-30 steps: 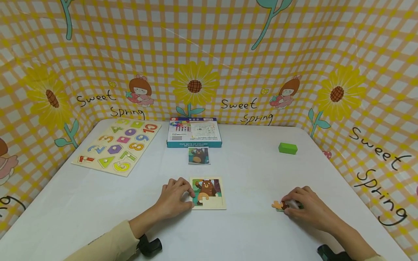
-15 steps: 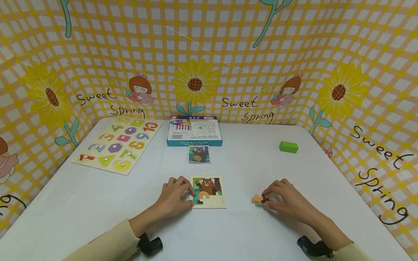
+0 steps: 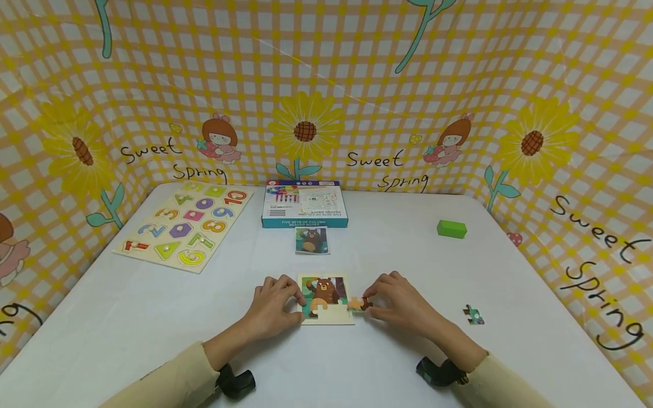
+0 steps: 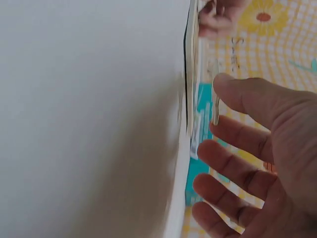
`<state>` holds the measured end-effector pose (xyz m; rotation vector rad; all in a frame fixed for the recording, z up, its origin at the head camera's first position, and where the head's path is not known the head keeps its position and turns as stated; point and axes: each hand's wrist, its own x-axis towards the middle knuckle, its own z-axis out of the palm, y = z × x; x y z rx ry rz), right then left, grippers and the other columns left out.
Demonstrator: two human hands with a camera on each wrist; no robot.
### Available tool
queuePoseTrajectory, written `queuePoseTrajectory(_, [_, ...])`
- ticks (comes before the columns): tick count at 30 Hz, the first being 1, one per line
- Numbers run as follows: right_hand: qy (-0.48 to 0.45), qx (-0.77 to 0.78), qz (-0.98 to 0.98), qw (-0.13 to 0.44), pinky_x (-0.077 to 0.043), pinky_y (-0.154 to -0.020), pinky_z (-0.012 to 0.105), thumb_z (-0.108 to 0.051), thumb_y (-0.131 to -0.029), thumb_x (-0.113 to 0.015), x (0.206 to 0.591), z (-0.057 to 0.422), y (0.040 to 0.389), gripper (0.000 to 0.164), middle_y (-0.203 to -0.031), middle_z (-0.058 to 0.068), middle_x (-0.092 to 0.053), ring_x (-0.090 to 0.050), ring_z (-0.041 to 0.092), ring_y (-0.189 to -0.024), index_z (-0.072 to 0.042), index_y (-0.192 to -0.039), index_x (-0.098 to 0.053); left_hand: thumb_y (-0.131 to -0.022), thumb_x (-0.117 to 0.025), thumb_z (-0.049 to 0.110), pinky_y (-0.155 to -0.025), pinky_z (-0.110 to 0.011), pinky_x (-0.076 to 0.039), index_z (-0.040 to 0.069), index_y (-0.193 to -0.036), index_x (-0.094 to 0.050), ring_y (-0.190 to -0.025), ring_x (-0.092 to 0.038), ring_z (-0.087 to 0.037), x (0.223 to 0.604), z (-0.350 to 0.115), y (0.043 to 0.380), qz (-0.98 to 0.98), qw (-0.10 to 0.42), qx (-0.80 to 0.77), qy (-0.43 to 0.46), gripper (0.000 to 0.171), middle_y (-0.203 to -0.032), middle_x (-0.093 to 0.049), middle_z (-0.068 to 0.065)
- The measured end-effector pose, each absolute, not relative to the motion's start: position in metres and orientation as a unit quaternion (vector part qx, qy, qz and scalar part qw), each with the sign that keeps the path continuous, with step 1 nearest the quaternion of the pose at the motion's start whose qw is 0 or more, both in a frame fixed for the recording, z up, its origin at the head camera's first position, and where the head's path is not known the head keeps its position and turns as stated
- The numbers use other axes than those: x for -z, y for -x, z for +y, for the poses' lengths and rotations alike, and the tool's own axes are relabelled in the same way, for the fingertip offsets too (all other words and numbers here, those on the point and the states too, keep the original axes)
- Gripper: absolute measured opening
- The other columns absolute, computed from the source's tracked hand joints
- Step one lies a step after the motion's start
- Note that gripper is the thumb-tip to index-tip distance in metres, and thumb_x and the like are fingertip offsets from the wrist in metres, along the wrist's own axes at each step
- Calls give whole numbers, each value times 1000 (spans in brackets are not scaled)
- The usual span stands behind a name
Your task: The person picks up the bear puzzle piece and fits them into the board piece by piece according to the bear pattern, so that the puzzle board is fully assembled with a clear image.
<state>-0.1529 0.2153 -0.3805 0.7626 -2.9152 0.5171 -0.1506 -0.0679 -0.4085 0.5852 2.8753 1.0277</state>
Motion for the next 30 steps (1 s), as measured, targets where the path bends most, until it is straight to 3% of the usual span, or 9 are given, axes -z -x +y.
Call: queuePoseTrajectory(30, [-299,-149,-943,15,-41,-78,32,-30,-72,-78,386,162,160,25,-92,-4,-63,-48,13,-88,-18,-93,-71,-75,-73,21,-85,-48,-28,21,-84,-64,-100,-37,-22,407,-68,151,924,19,-335,-185,13,-110,-53,1])
